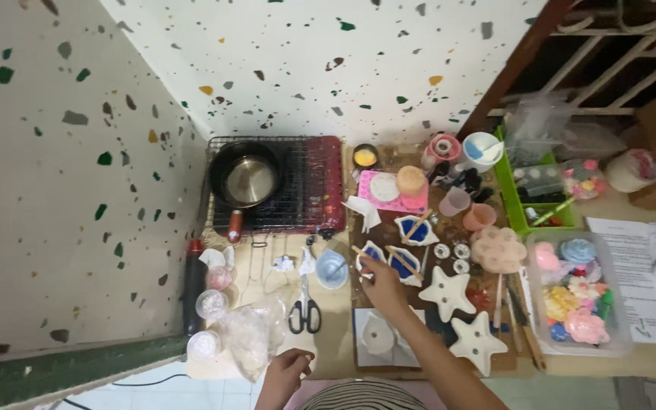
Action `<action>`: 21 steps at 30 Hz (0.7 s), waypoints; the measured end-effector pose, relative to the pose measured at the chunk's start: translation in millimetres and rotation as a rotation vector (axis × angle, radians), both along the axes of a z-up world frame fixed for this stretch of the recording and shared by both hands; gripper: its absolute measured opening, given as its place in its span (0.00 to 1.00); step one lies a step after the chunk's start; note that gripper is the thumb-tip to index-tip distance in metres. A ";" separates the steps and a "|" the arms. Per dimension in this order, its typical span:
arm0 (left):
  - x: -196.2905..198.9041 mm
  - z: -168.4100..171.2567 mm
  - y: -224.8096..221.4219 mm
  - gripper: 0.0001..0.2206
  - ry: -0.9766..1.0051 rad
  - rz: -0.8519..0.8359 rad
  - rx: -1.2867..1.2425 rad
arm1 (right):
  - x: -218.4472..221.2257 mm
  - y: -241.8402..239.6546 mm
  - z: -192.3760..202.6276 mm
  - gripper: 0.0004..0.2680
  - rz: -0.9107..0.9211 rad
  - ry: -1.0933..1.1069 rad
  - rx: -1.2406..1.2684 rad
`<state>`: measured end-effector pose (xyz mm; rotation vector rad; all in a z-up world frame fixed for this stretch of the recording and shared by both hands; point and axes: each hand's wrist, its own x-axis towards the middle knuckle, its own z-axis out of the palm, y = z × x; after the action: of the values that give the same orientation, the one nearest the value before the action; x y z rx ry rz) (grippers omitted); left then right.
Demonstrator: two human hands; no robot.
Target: Pouring melted wax into molds and mixing ingredients to create candles.
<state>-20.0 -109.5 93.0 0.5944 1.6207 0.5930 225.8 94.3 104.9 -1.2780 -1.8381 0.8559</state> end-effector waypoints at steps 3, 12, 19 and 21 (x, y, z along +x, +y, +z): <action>14.7 -15.2 2.9 0.15 -0.016 0.019 -0.008 | 30.2 -21.6 1.5 0.10 -0.150 0.035 -0.293; 68.2 11.1 32.8 0.16 0.014 -0.020 0.006 | 133.5 -129.9 20.1 0.17 0.188 0.318 -0.712; 111.1 -14.0 39.4 0.14 -0.073 -0.025 0.009 | 205.7 -184.0 -178.0 0.15 0.669 0.078 -0.833; 108.8 -45.7 32.3 0.14 -0.078 -0.030 0.052 | 247.4 -180.3 -154.2 0.15 0.558 0.031 -0.824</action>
<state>88.8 -77.2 47.3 0.6257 1.5245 0.6304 473.3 -86.0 -49.3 -1.1733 -1.9049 2.0751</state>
